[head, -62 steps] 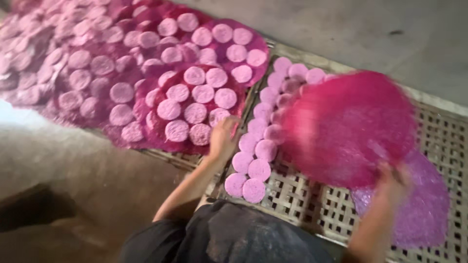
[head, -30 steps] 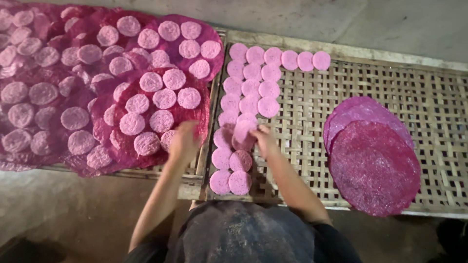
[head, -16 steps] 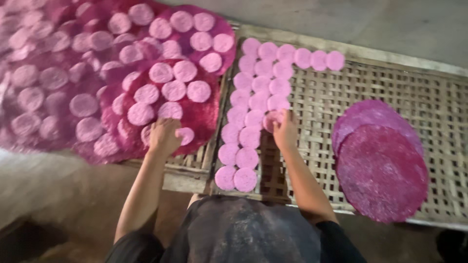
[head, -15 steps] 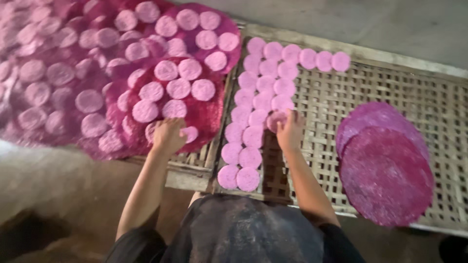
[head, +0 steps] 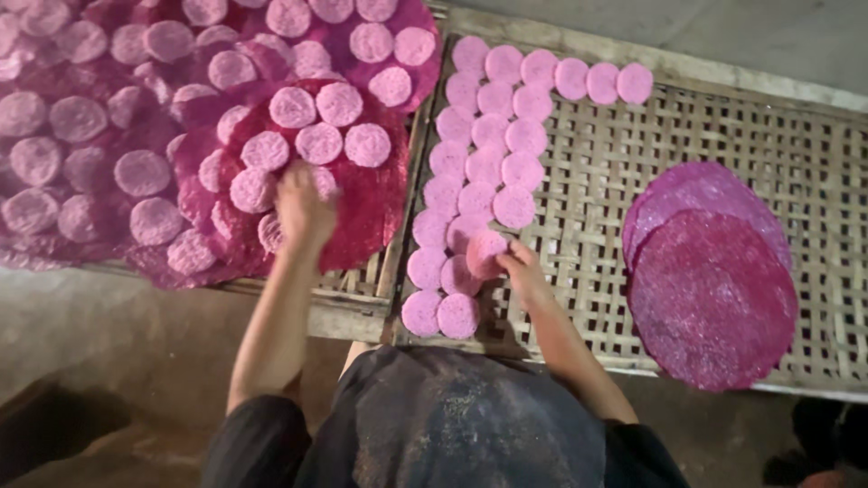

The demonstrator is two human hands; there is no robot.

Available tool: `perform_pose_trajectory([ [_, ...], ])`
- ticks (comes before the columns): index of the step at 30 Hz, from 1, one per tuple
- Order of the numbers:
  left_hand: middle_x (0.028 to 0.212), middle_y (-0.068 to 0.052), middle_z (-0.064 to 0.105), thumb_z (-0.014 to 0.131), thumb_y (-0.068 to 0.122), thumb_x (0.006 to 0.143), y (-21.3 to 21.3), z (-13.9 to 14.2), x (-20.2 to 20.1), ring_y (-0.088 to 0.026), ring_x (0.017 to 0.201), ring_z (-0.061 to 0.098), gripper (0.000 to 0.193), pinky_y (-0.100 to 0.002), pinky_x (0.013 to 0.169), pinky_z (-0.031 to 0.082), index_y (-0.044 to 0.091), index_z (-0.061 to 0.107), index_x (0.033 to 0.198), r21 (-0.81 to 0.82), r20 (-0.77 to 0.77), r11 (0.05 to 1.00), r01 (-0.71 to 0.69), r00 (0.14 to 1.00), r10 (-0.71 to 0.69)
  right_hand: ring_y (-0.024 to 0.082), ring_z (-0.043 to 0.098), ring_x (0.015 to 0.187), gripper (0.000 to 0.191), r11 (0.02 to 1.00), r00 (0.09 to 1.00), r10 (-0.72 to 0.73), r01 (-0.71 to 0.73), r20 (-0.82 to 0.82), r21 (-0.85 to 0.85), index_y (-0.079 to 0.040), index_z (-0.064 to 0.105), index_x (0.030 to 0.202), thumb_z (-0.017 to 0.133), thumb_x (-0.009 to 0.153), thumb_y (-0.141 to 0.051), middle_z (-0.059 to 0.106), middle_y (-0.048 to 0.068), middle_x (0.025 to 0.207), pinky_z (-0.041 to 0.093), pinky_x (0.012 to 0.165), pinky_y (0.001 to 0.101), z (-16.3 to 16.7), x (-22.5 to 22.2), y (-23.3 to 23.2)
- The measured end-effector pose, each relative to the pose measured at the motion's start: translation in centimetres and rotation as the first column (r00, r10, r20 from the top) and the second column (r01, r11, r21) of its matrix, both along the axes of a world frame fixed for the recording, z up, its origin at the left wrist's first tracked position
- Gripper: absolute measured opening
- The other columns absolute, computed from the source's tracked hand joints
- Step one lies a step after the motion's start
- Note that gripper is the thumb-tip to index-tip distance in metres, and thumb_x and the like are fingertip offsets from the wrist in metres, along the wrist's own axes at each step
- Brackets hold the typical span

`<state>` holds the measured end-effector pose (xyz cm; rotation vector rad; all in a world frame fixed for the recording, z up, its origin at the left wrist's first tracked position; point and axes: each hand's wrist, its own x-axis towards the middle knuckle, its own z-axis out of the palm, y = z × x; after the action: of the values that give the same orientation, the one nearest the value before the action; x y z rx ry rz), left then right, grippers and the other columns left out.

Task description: The person repeatedly picks up small pink circular items from a large pink sheet and places them in neat rows on a woven mat. The person handles the items by hand, arranging them in a grid pattern across the mat surface.

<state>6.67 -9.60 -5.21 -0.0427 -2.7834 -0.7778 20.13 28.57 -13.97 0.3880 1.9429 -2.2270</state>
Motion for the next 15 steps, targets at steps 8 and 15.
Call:
perform_pose_trajectory([
  [8,0.131,-0.026,0.057,0.067,0.02,0.095,-3.1,-3.4,-3.8,-0.045,0.128,0.05,0.038,-0.054,0.11,0.042,0.0,0.06,0.126,-0.211,0.201,0.977,0.0,0.979,0.043,0.04,0.066,0.086,0.03,0.506,0.935,0.113,0.236,-0.335,0.83,-0.001,0.064,0.108,0.078,0.084,-0.012,0.068,0.022,0.095,0.052,0.076,0.0463,1.8,-0.8,0.8],
  [15,0.108,-0.012,0.071,0.072,0.023,0.089,-2.5,1.0,-3.3,-0.026,0.097,0.067,0.03,-0.044,0.089,0.053,0.009,0.064,0.116,-0.111,0.459,0.992,0.058,0.888,0.0,0.044,0.063,0.091,0.042,0.302,0.866,0.163,0.412,-0.473,0.859,-0.002,0.063,0.114,0.082,0.077,-0.01,0.065,0.02,0.097,0.051,0.078,0.0504,4.6,-0.8,-0.3],
])
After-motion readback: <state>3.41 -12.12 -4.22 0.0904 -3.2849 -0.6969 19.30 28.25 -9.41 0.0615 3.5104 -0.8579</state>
